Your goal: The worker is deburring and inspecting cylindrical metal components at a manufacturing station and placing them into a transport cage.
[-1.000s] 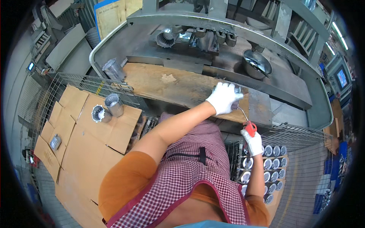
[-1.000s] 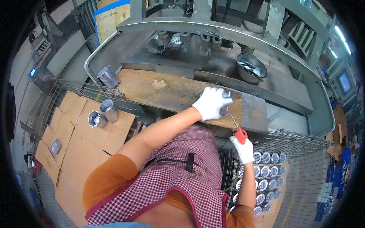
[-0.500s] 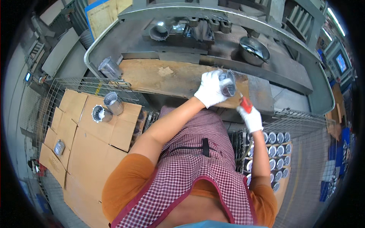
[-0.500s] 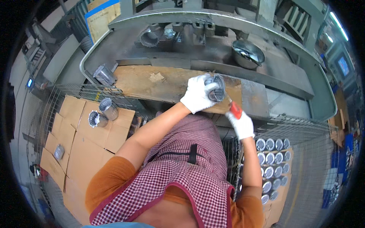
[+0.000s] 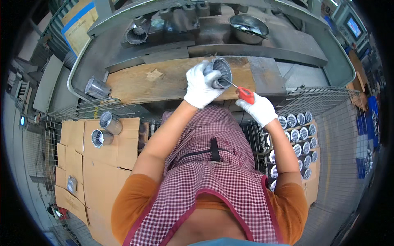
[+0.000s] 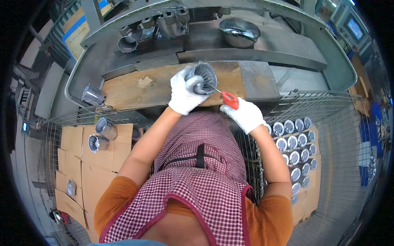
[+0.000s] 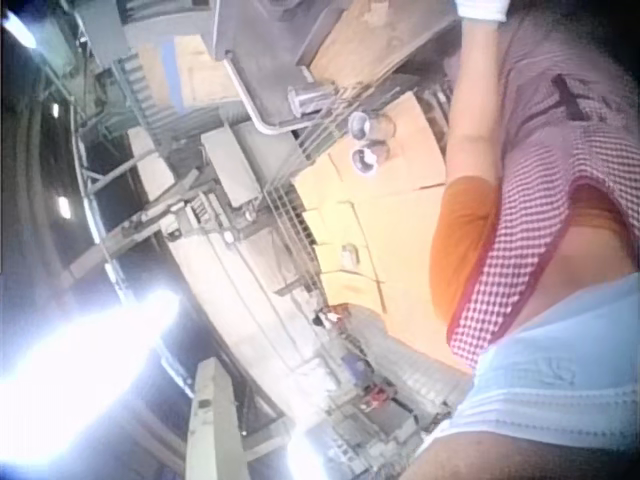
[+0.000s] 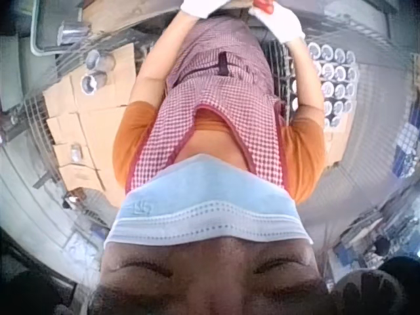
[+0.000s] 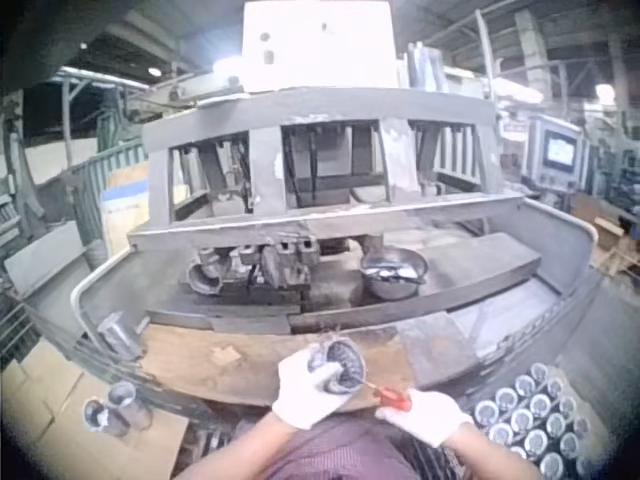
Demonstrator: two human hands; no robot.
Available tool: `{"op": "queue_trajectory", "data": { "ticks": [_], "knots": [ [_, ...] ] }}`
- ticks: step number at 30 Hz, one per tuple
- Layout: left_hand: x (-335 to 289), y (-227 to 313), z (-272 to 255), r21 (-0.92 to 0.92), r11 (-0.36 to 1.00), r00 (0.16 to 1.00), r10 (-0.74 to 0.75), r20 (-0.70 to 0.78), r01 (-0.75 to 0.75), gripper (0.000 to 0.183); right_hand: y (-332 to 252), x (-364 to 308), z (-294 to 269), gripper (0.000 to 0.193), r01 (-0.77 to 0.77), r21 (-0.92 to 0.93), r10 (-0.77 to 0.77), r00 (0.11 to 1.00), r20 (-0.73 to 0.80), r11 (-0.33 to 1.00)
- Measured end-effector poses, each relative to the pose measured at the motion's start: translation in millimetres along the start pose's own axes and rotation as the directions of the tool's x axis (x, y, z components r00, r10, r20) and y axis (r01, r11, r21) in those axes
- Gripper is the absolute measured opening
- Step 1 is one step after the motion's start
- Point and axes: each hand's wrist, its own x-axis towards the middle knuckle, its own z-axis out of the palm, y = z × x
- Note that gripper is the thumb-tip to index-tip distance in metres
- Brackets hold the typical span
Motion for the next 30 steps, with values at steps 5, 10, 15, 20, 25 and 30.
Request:
{"op": "queue_trajectory", "data": {
  "ticks": [5,10,15,20,25,30],
  "knots": [
    [-6,-2,0,0.011,1.000,1.000,0.005,0.009,-0.005,0.053,1,1,0,0.047,0.058,-0.124,-0.047,0.995,0.087,0.991],
    [-8,-5,0,-0.013,1.000,0.999,-0.018,0.027,0.018,0.054,-10,-10,5,0.053,0.010,0.083,-0.019,0.993,0.116,0.997],
    [-6,-9,-2,-0.057,0.998,1.000,0.001,0.007,-0.001,0.064,-10,5,12,0.056,0.047,0.145,-0.059,0.995,0.082,0.988],
    [-9,-31,-15,-0.144,0.933,0.944,-0.325,0.058,0.330,0.068,15,13,-32,0.055,-0.046,0.102,0.072,0.962,-0.264,0.994],
    [-45,-89,-33,-0.239,0.774,0.810,-0.553,0.196,0.586,0.060,92,18,-127,0.057,-0.124,0.221,0.249,0.620,-0.744,0.967],
    [-41,-120,-53,-0.256,0.709,0.740,-0.671,0.041,0.657,0.051,166,15,-166,0.068,-0.334,0.258,0.370,0.337,-0.866,0.907]
  ]
}}
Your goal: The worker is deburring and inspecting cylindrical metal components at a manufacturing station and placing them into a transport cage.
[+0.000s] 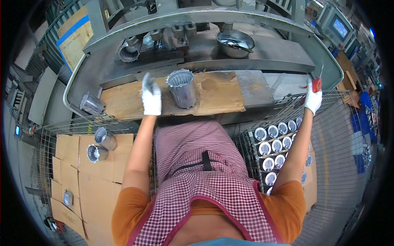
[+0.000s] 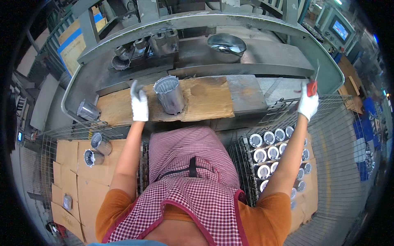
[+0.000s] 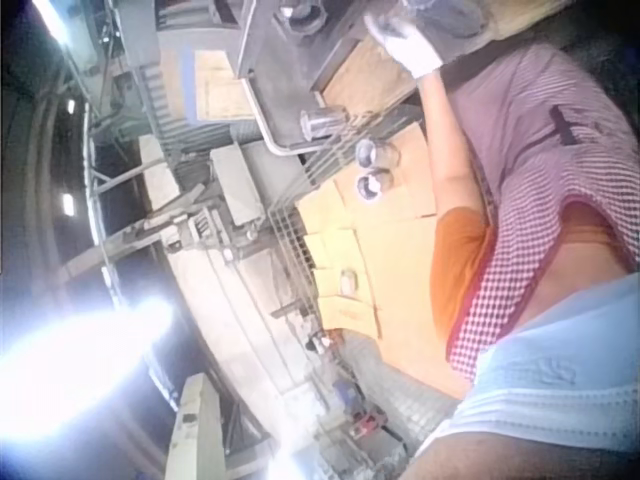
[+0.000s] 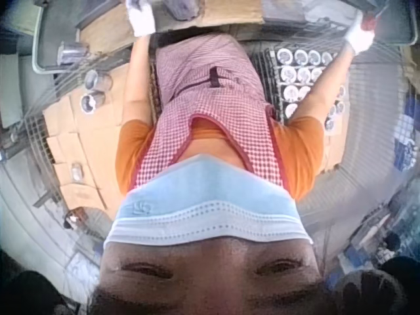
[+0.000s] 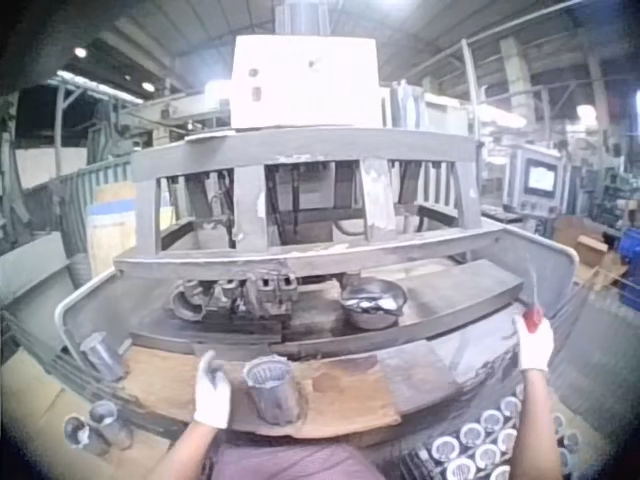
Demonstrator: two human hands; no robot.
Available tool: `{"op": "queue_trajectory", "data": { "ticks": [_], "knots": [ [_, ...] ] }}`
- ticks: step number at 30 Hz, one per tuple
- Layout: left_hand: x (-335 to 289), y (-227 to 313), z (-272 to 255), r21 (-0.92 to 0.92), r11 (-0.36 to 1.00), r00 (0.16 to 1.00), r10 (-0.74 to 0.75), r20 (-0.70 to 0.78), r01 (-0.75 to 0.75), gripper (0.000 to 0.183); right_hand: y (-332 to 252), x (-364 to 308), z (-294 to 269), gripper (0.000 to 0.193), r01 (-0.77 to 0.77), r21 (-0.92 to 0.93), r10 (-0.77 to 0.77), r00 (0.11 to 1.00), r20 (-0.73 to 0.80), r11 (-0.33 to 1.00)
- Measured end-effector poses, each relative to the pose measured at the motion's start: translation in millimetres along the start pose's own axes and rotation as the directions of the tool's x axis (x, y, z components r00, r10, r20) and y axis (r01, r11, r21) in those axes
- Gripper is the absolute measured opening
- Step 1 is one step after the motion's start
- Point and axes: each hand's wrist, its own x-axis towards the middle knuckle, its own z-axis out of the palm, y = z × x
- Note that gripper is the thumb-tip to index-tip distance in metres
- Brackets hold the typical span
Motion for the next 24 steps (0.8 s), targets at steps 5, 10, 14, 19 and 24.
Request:
{"op": "queue_trajectory", "data": {
  "ticks": [5,10,14,19,24],
  "knots": [
    [14,9,-12,0.618,0.784,0.991,0.028,-0.134,0.061,0.058,67,-32,41,0.068,0.012,-0.121,-0.035,0.982,-0.185,0.993],
    [1,-10,-16,0.862,0.505,0.994,-0.062,0.087,-0.044,0.059,0,-66,26,0.058,0.371,-0.339,-0.485,0.794,-0.366,0.864],
    [2,-16,-14,0.838,0.546,0.998,0.059,-0.031,-0.006,0.061,21,-54,63,0.034,0.383,0.015,-0.379,0.906,0.189,0.924],
    [1,-11,-15,0.861,0.506,0.998,0.051,0.024,-0.046,0.048,20,-61,88,0.033,0.307,-0.043,-0.305,0.951,0.052,0.951],
    [-1,-16,-17,0.847,0.508,0.963,-0.112,0.244,-0.155,0.040,14,-63,81,0.032,0.281,0.001,-0.281,0.958,0.062,0.960]
  ]
}}
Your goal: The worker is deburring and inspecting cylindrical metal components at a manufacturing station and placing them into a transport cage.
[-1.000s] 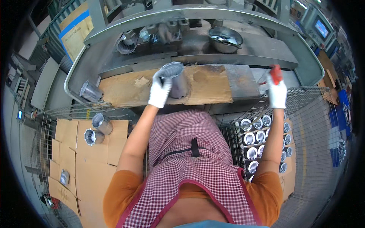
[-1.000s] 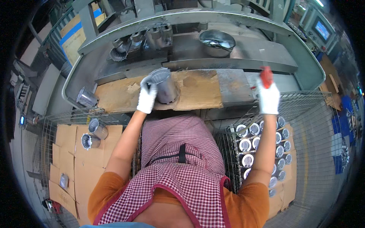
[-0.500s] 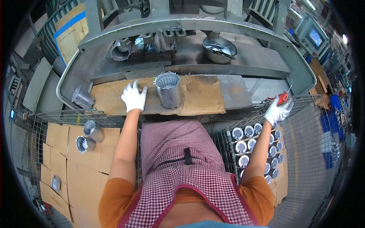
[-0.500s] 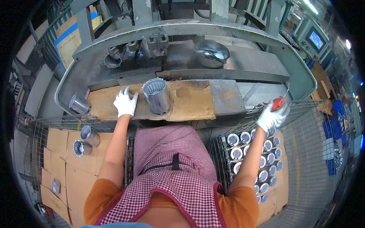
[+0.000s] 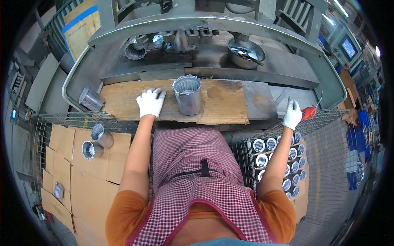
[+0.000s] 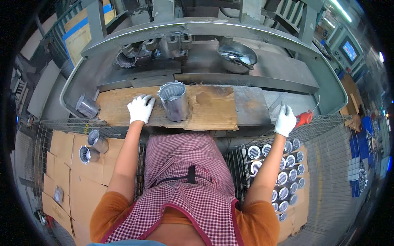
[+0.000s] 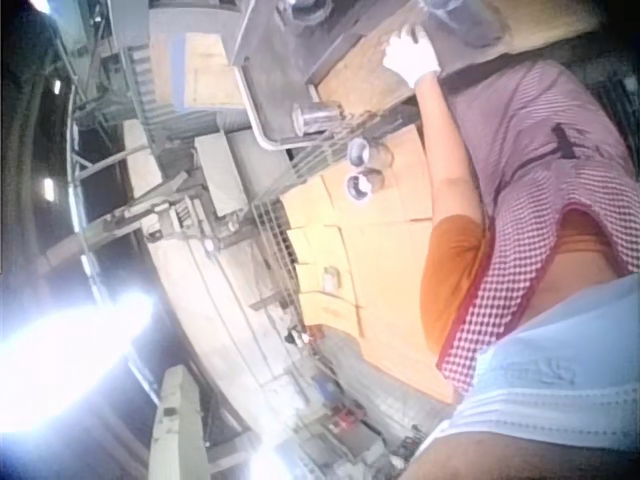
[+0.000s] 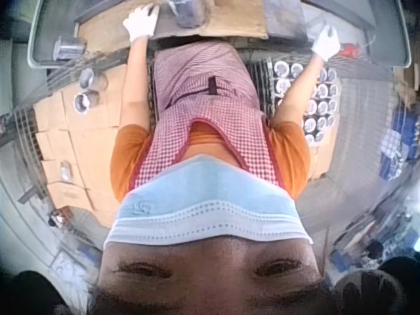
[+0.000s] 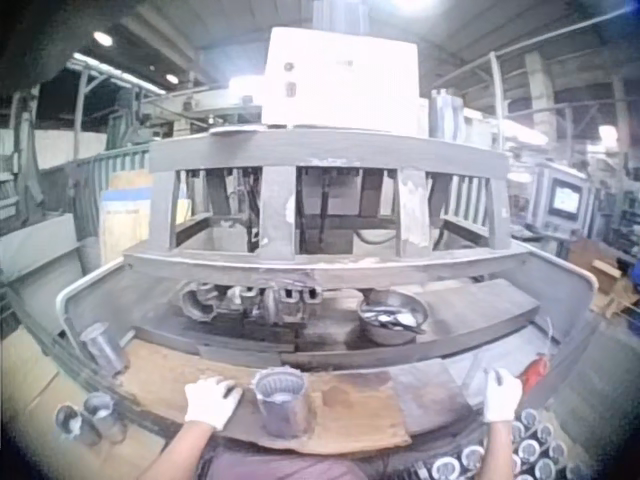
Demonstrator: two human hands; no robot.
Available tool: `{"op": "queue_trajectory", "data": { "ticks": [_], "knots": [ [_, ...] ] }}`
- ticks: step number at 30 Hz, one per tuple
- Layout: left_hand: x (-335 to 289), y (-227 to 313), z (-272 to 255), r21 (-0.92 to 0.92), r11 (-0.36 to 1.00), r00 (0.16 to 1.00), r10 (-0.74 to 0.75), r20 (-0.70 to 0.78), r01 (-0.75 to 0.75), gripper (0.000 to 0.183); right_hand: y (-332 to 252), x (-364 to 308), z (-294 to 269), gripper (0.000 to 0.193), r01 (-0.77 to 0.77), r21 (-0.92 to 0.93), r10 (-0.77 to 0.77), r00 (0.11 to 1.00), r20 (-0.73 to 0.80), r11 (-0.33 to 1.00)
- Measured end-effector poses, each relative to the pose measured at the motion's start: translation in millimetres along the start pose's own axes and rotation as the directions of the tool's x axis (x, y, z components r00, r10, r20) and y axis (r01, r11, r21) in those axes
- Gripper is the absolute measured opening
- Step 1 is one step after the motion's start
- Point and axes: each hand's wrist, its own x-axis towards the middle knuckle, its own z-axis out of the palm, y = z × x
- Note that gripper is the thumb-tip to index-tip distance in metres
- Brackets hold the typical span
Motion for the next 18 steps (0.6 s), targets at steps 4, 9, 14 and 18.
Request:
{"op": "queue_trajectory", "data": {
  "ticks": [4,9,14,18],
  "knots": [
    [0,2,-6,-0.013,1.000,0.998,-0.028,0.052,0.028,0.040,-7,1,-7,0.032,0.008,0.012,-0.008,0.999,0.039,1.000],
    [-1,4,-9,-0.031,0.999,0.998,-0.031,0.047,0.032,0.039,-77,16,-23,0.056,0.020,-0.242,0.065,0.938,0.339,0.970],
    [1,-1,-7,-0.055,0.998,0.999,-0.031,0.023,0.032,0.036,-159,36,24,0.076,0.318,-0.215,-0.252,0.925,0.284,0.923],
    [-1,-6,-2,-0.082,0.996,0.999,-0.039,-0.022,0.037,0.035,-169,55,80,0.055,0.377,-0.067,-0.309,0.837,0.451,0.924]
  ]
}}
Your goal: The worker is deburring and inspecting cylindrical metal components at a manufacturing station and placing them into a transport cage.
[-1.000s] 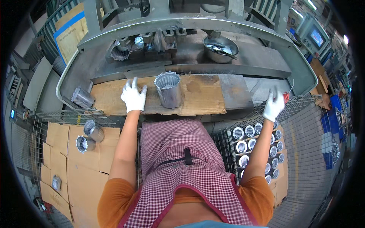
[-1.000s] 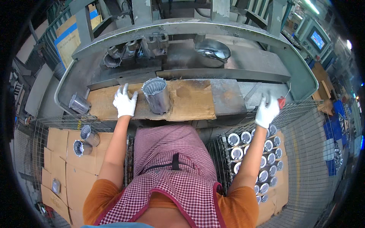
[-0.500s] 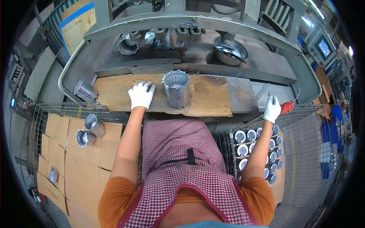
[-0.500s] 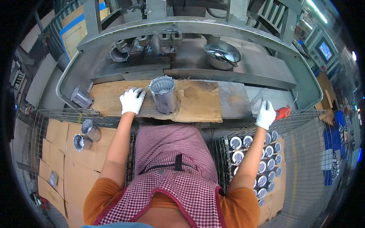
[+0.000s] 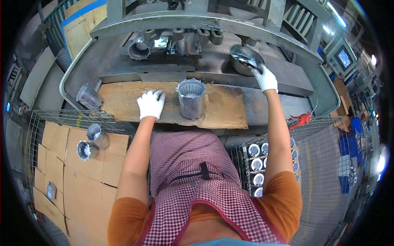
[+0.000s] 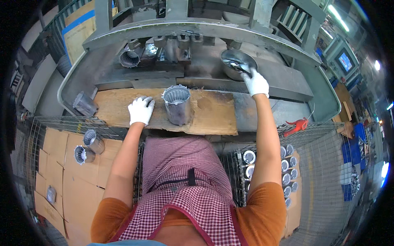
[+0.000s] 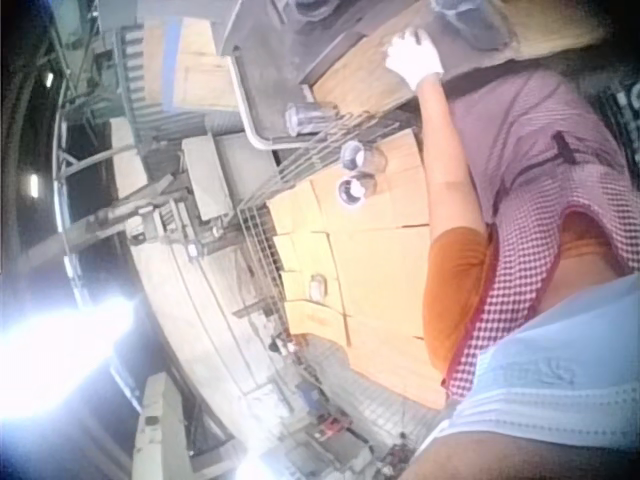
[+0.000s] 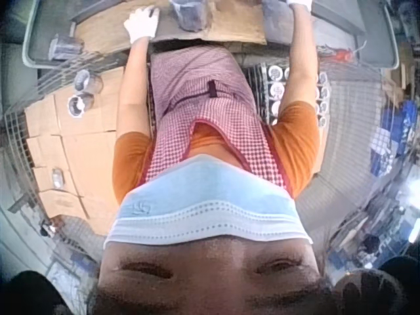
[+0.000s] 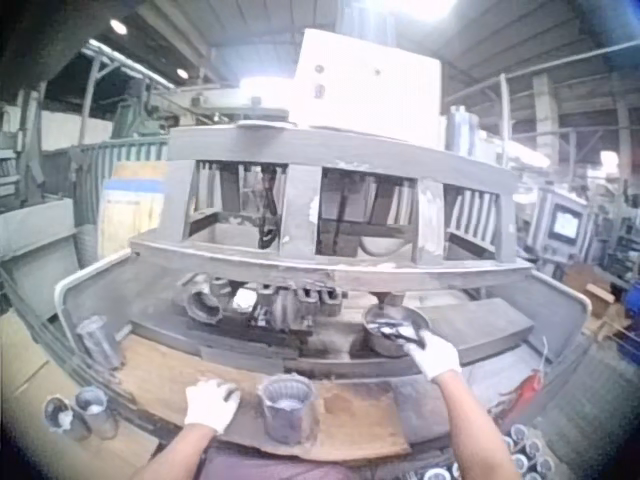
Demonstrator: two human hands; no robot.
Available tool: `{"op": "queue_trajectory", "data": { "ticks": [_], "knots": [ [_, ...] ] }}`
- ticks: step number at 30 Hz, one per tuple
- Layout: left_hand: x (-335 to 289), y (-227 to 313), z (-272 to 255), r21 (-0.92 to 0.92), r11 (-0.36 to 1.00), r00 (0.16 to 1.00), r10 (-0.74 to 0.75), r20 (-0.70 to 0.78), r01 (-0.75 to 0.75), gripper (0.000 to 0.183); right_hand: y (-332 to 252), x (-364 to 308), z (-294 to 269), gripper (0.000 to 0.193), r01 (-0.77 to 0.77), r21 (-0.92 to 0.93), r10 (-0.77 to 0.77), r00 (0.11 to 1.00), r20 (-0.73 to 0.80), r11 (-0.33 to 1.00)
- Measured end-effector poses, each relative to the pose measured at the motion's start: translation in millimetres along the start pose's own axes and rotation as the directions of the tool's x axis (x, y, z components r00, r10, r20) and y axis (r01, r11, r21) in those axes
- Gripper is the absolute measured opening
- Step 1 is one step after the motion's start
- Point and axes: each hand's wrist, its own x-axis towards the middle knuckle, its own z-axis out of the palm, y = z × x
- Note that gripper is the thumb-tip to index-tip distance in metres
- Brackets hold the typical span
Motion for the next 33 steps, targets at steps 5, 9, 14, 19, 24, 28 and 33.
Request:
{"op": "queue_trajectory", "data": {
  "ticks": [5,9,14,19,24,28,33],
  "knots": [
    [0,6,-2,0.009,1.000,1.000,-0.014,0.024,0.014,0.032,-37,-8,-6,0.027,0.142,0.114,-0.113,0.968,-0.224,0.983],
    [1,7,-2,-0.003,1.000,1.000,-0.009,0.015,0.010,0.031,-100,-12,-23,0.025,0.476,0.455,-0.300,0.863,-0.406,0.752],
    [0,3,1,-0.033,0.999,1.000,-0.027,0.006,0.027,0.032,-178,16,-26,0.033,0.676,0.319,-0.610,0.737,-0.292,0.664],
    [1,0,1,-0.068,0.997,0.999,-0.031,0.023,0.032,0.032,-185,55,4,0.041,0.432,0.301,-0.359,0.894,-0.269,0.850],
    [3,3,-1,-0.109,0.993,0.999,-0.037,-0.007,0.036,0.031,-126,62,-19,0.034,0.370,0.279,-0.202,0.850,-0.486,0.886],
    [0,1,-2,-0.101,0.994,0.997,-0.057,-0.047,0.052,0.032,-99,60,-30,0.036,0.249,0.284,-0.093,0.879,-0.468,0.926],
    [5,3,-16,-0.203,0.977,0.992,-0.078,-0.097,0.057,0.045,-41,48,-18,0.036,0.098,0.229,-0.020,0.946,-0.323,0.968]
  ]
}}
